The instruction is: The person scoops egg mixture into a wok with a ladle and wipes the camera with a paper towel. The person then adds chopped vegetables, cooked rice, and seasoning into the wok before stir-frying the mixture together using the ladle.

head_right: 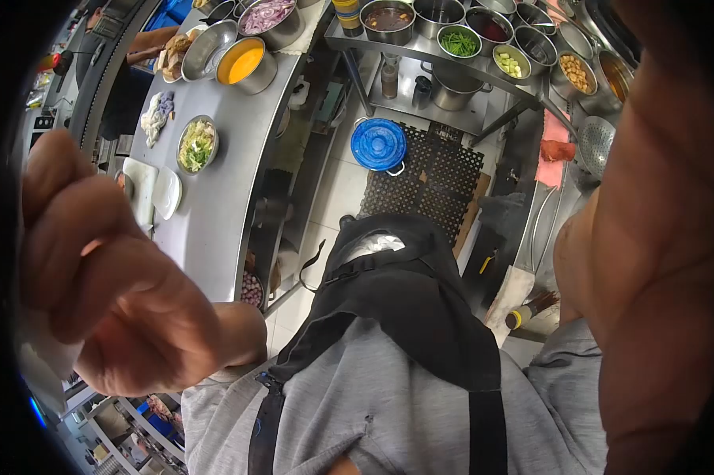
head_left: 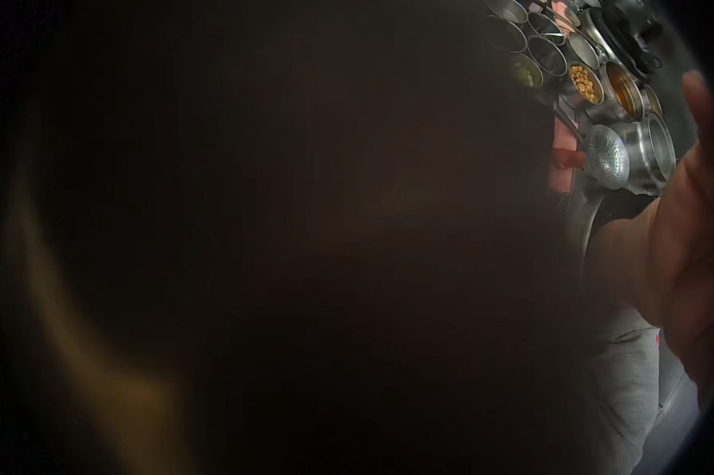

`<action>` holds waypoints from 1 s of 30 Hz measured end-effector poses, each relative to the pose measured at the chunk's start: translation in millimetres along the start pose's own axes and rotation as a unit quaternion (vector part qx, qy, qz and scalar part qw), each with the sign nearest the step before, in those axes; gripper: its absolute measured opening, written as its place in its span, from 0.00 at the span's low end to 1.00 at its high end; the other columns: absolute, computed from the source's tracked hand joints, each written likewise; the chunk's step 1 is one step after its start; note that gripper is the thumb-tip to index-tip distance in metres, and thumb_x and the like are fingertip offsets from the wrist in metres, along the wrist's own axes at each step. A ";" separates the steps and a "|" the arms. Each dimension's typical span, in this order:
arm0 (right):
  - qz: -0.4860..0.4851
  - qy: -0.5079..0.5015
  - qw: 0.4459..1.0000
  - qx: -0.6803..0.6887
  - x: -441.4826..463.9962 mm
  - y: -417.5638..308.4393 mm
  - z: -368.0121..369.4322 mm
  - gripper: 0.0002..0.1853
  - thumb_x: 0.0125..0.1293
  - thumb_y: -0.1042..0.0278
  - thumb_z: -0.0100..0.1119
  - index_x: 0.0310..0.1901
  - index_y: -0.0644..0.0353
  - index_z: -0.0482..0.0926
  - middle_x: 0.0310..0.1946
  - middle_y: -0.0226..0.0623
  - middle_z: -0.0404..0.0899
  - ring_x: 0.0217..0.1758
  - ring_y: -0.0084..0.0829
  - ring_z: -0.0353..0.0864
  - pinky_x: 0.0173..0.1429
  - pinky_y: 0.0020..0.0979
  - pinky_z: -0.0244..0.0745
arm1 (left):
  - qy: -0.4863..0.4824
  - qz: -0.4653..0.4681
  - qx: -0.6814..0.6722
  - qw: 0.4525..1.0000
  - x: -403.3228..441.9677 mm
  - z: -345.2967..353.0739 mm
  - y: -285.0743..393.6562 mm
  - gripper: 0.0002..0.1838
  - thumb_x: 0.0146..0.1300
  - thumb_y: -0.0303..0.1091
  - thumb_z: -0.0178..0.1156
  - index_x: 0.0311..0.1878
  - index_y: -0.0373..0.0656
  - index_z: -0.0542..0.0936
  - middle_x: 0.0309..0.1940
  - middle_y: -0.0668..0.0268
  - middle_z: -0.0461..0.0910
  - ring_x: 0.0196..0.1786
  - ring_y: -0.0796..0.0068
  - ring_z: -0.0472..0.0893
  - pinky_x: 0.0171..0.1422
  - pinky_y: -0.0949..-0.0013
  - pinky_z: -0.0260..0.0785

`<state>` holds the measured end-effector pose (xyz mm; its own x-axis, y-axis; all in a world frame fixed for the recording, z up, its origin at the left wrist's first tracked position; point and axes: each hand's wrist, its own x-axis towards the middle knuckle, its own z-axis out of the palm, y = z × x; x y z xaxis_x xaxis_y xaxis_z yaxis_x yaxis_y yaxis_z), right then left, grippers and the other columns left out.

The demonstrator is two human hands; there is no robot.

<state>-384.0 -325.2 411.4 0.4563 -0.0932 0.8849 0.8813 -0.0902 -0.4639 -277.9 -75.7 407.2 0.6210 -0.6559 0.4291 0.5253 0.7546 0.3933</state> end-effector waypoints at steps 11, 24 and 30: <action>0.006 0.000 1.000 0.003 7.0 -3.2 1.0 0.50 0.59 0.29 0.54 0.65 0.74 0.64 0.59 0.69 0.68 0.58 0.56 0.75 0.53 0.42 0.75 | 0.191 -0.372 0.143 0.897 24.8 32.1 30.0 0.12 0.76 0.38 0.43 0.51 0.40 0.69 0.33 0.60 0.76 0.24 0.73 0.75 0.32 0.74 0.72; -0.001 0.002 1.000 0.009 8.1 -3.4 6.1 0.50 0.59 0.29 0.55 0.65 0.74 0.64 0.60 0.69 0.67 0.59 0.57 0.74 0.55 0.44 0.73 | 0.053 -0.229 0.098 0.967 9.6 4.7 9.9 0.10 0.74 0.35 0.45 0.49 0.39 0.69 0.32 0.60 0.75 0.25 0.73 0.76 0.31 0.74 0.73; 0.000 0.012 1.000 0.012 12.4 -2.7 2.8 0.50 0.59 0.29 0.55 0.65 0.74 0.64 0.60 0.69 0.67 0.59 0.57 0.74 0.56 0.44 0.72 | 0.051 -0.241 0.091 0.965 12.1 7.2 4.5 0.09 0.74 0.34 0.46 0.47 0.39 0.69 0.31 0.60 0.74 0.25 0.72 0.76 0.31 0.73 0.74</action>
<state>-380.4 -323.4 423.8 0.4530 -0.1169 0.8838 0.8843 -0.0667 -0.4621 -272.2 -80.3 420.0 0.3894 -0.9174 0.0823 0.6617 0.3408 0.6679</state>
